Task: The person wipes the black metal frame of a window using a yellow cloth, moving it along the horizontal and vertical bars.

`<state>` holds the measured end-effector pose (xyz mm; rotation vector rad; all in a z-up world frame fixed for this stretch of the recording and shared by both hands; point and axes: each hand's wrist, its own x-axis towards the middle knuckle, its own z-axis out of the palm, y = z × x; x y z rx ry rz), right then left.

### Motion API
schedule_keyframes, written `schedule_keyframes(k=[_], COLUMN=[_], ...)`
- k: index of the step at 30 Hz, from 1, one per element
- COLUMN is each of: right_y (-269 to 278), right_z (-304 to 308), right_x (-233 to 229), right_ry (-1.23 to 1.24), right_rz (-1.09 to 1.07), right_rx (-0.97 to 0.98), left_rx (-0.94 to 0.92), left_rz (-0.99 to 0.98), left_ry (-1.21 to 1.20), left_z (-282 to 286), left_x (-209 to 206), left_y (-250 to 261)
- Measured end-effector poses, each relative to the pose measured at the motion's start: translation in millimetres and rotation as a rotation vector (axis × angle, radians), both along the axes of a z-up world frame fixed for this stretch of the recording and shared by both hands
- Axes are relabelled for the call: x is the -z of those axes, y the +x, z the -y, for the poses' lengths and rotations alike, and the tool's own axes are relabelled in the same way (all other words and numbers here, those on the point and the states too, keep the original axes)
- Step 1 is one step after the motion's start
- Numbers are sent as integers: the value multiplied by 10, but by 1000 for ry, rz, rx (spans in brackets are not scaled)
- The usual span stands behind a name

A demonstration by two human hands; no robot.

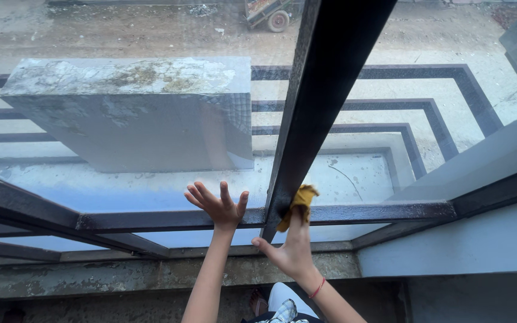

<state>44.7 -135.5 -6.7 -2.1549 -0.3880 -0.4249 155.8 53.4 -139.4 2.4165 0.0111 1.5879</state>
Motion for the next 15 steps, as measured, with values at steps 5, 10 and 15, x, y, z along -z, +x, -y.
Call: schedule_keyframes(k=[5,10,15], right_y=[-88,-34,131], right_z=[0,-25,81], right_x=[313,230,-293], right_ry=[46,93,62], right_rz=[-191,-193,68], right_rx=[-32,0,-14], left_rx=[-19,-22,-19], left_rz=[19,17,8], left_ry=[16,20,18], left_z=[-9,-21,-23], left_x=[1,2,19], left_y=[10,28,19])
